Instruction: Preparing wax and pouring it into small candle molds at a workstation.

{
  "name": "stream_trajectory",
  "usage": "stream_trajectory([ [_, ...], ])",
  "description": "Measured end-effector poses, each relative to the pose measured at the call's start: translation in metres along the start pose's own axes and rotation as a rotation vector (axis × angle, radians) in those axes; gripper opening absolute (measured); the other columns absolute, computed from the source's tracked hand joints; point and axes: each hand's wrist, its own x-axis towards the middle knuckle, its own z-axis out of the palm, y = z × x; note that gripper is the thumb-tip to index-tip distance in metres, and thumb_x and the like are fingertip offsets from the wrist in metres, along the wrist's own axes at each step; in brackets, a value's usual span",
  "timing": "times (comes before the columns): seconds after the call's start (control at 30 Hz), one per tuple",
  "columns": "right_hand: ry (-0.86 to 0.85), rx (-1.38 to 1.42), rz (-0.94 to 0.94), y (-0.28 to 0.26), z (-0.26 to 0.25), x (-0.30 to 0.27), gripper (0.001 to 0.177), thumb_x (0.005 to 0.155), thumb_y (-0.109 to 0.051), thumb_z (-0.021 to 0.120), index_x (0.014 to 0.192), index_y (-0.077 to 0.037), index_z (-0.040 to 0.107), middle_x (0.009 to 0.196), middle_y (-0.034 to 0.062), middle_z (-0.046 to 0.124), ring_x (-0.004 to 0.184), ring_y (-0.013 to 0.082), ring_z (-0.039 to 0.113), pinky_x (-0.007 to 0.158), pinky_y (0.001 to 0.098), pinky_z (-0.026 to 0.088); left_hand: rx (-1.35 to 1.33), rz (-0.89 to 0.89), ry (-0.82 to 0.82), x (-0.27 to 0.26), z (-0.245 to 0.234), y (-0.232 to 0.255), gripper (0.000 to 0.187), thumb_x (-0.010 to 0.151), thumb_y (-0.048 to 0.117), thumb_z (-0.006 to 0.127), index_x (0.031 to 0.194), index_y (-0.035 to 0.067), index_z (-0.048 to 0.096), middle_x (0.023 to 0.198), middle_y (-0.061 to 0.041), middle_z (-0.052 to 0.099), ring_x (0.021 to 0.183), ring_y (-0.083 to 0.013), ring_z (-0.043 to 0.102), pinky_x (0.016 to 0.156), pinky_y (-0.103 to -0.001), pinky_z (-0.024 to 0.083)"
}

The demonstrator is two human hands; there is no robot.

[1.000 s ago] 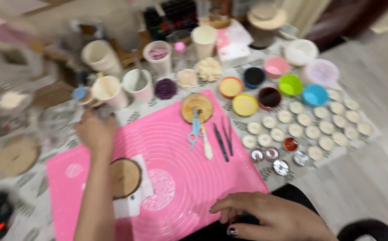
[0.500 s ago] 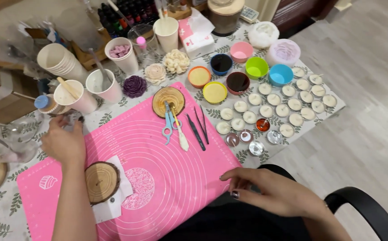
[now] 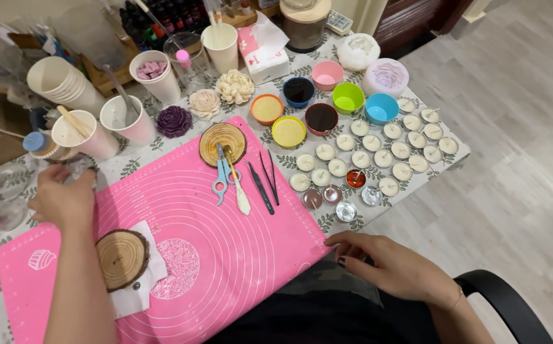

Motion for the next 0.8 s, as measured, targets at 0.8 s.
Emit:
stream_trajectory([
  [0.8,0.364,0.072,0.184,0.045,0.0,0.007,0.03,0.09,-0.016,0.064,0.119,-0.011,0.07,0.093,0.0068,0.074,0.08,0.0181,0.069,0.073,0.0323,0.058,-0.468,0.484,-0.447,-0.276,-0.09,0.226,0.051,0.074,0.032,0.087,0.117,0.012,0.07,0.11,-0.008,0.07,0.105,-0.0272,0.059,0.093,-0.045,0.045],
])
